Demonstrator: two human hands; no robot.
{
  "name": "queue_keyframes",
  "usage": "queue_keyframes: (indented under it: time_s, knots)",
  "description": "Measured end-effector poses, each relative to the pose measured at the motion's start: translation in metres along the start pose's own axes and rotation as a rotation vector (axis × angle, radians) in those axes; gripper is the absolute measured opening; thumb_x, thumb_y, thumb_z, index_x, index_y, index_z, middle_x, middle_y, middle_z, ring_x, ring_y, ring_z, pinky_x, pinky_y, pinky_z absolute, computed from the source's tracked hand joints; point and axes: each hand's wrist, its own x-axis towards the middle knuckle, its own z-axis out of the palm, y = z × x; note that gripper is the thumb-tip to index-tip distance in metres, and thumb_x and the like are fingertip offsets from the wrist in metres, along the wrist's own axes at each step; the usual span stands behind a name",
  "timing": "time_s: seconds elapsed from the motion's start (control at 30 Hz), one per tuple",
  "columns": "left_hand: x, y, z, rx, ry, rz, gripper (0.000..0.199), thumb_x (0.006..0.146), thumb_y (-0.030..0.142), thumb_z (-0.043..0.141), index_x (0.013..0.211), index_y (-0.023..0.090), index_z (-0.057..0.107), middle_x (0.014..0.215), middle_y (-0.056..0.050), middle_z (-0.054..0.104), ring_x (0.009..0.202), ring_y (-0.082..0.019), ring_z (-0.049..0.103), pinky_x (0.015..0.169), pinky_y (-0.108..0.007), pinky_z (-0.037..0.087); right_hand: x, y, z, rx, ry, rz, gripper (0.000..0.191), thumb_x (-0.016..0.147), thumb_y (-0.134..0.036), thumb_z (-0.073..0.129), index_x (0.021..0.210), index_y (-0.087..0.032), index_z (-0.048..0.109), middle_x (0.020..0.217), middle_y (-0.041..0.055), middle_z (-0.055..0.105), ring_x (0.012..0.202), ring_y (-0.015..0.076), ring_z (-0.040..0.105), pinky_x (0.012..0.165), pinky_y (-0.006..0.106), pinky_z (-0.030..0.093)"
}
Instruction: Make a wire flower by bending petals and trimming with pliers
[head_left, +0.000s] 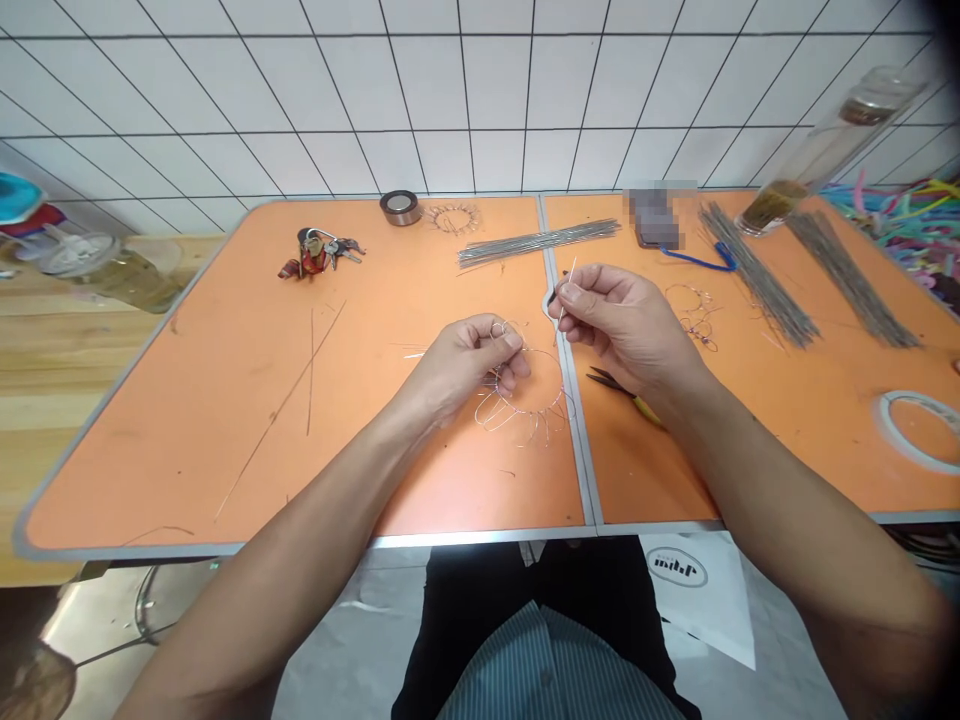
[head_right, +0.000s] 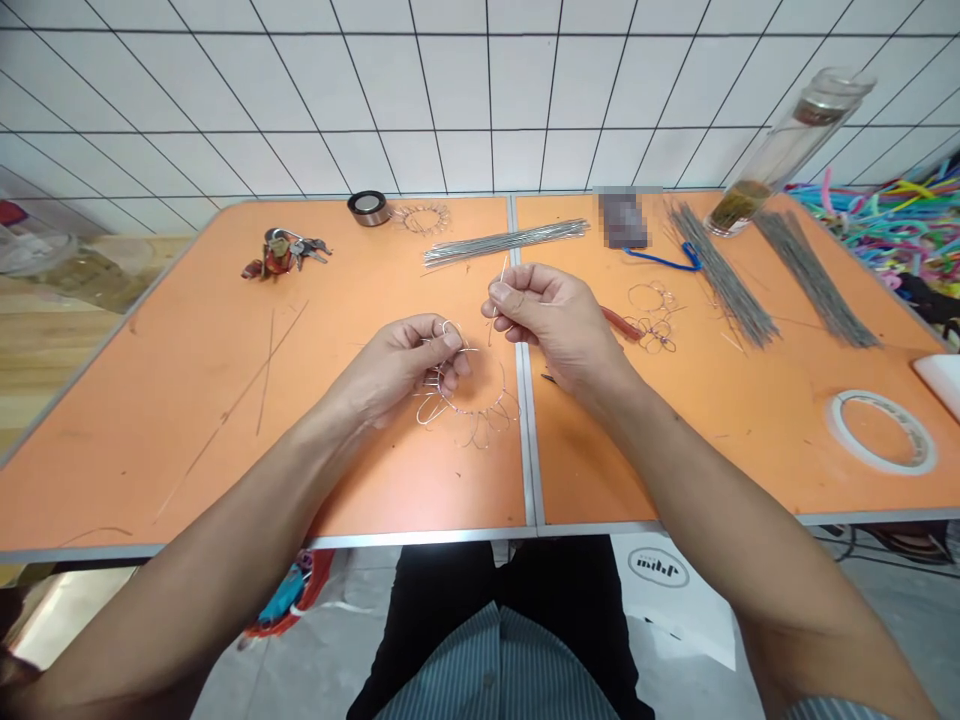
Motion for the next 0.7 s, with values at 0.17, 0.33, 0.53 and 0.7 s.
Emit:
queue_keyframes:
  time_s: [0.17, 0.33, 0.53, 0.7]
  knots:
    - [0.0, -0.002, -0.002, 0.026, -0.011, 0.012, 0.029, 0.09, 0.036, 0.086, 0.082, 0.018, 0.066, 0.078, -0.004, 0.076, 0.059, -0.011, 0.064, 0.059, -0.024, 0.052, -0.002, -0.004, 0.003, 0.1, -0.031, 0.028, 0.044, 0.075, -0.05, 0.103, 0.087, -0.022, 0.072, 0.091, 0.0004, 0.075, 0.073, 0.0101, 0.062, 0.068, 0.024, 0.054]
    - [-0.002, -0.001, 0.0, 0.245, -0.018, -0.035, 0.024, 0.094, 0.033, 0.077, 0.079, 0.018, 0.067, 0.078, -0.004, 0.074, 0.062, -0.012, 0.06, 0.063, -0.028, 0.049, -0.003, -0.005, 0.005, 0.125, -0.002, 0.023, 0.041, 0.074, -0.047, 0.104, 0.086, -0.021, 0.074, 0.089, 0.0007, 0.075, 0.072, 0.0096, 0.061, 0.067, 0.022, 0.054]
    - [0.001, -0.006, -0.002, 0.708, 0.056, -0.005, 0.016, 0.089, 0.031, 0.077, 0.079, 0.019, 0.073, 0.081, -0.004, 0.07, 0.071, -0.017, 0.058, 0.069, -0.034, 0.043, -0.004, -0.001, 0.007, 0.049, 0.025, -0.017, 0.036, 0.08, -0.046, 0.101, 0.087, -0.022, 0.075, 0.089, 0.0021, 0.077, 0.074, 0.012, 0.063, 0.068, 0.026, 0.054]
    - [-0.001, -0.003, -0.003, 0.743, 0.237, 0.262, 0.016, 0.086, 0.031, 0.081, 0.097, 0.02, 0.081, 0.113, -0.011, 0.076, 0.106, -0.027, 0.067, 0.09, -0.04, 0.05, -0.004, 0.005, 0.009, 0.014, 0.028, -0.052, 0.037, 0.081, -0.048, 0.1, 0.09, -0.022, 0.075, 0.09, 0.0022, 0.078, 0.075, 0.0132, 0.066, 0.07, 0.028, 0.056]
